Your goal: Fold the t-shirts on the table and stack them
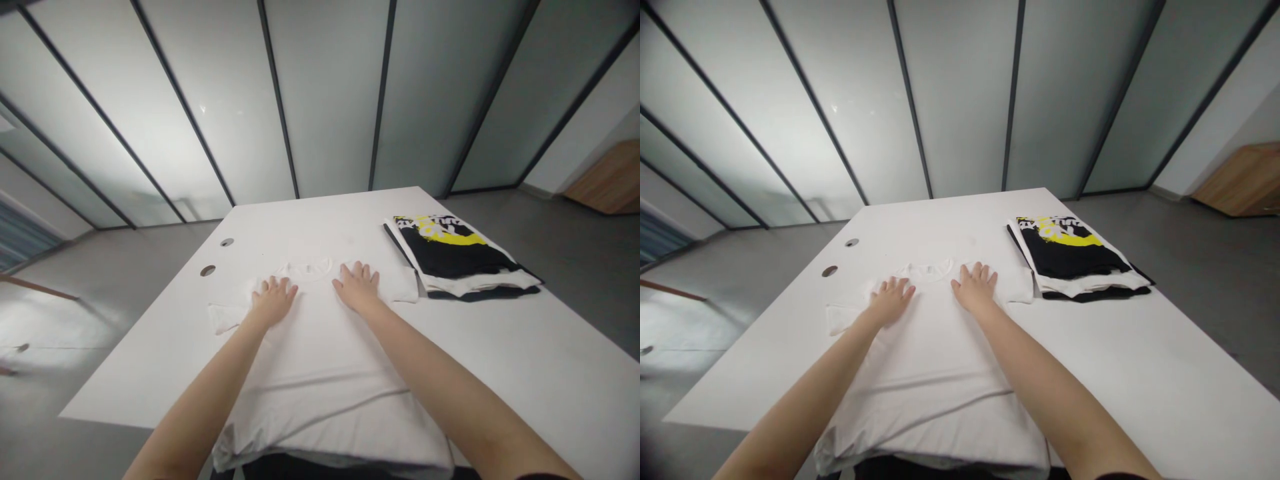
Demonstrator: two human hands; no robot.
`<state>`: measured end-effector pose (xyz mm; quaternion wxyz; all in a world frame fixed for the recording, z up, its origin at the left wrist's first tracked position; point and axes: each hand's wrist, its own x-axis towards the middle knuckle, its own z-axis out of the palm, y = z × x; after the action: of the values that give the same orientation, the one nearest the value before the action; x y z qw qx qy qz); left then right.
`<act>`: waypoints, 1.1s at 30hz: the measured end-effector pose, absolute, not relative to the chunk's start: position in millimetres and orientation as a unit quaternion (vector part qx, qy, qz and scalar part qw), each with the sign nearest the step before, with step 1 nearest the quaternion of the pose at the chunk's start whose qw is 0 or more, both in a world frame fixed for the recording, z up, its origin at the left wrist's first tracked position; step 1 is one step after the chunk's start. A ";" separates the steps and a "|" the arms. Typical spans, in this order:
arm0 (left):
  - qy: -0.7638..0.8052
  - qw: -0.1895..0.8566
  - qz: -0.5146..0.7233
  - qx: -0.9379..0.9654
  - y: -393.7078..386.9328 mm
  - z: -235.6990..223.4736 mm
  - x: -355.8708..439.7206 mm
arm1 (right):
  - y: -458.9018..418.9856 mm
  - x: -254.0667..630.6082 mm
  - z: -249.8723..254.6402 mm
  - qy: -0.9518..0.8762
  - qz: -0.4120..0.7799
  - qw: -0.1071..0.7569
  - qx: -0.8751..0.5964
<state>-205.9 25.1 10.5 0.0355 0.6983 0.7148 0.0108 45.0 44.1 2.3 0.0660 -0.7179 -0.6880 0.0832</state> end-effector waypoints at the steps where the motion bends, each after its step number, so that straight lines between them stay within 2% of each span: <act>1: 0.730 0.039 0.003 0.683 31.7 6.3 -199.9 | 47.2 43.2 0.6 -0.686 0.091 0.053 -0.720; 7: 0.775 0.095 -0.007 0.625 89.0 4.5 -179.1 | 88.8 53.1 2.5 -0.693 0.107 0.046 -0.711; 11: 0.752 0.058 0.049 0.655 102.3 3.3 -173.8 | 105.8 59.5 4.2 -0.703 0.086 0.059 -0.703; 16: 0.760 0.002 0.164 0.629 91.2 -4.7 -199.6 | 103.8 78.0 -0.8 -0.675 0.048 0.156 -0.720; 19: 0.812 -0.027 0.176 0.555 83.6 -4.2 -228.9 | 98.5 97.9 -3.1 -0.590 0.042 0.200 -0.781; 27: 0.876 -0.020 0.158 0.456 72.3 2.7 -281.0 | 94.9 111.9 -3.7 -0.538 0.047 0.144 -0.829; 33: 0.873 0.001 0.219 0.437 70.3 9.1 -301.4 | 97.0 106.7 -8.3 -0.532 0.057 0.130 -0.835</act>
<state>-301.4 70.3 9.1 0.0007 0.4366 0.8727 0.2186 106.7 97.0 -8.3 0.1304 -0.8349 -0.5317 0.0568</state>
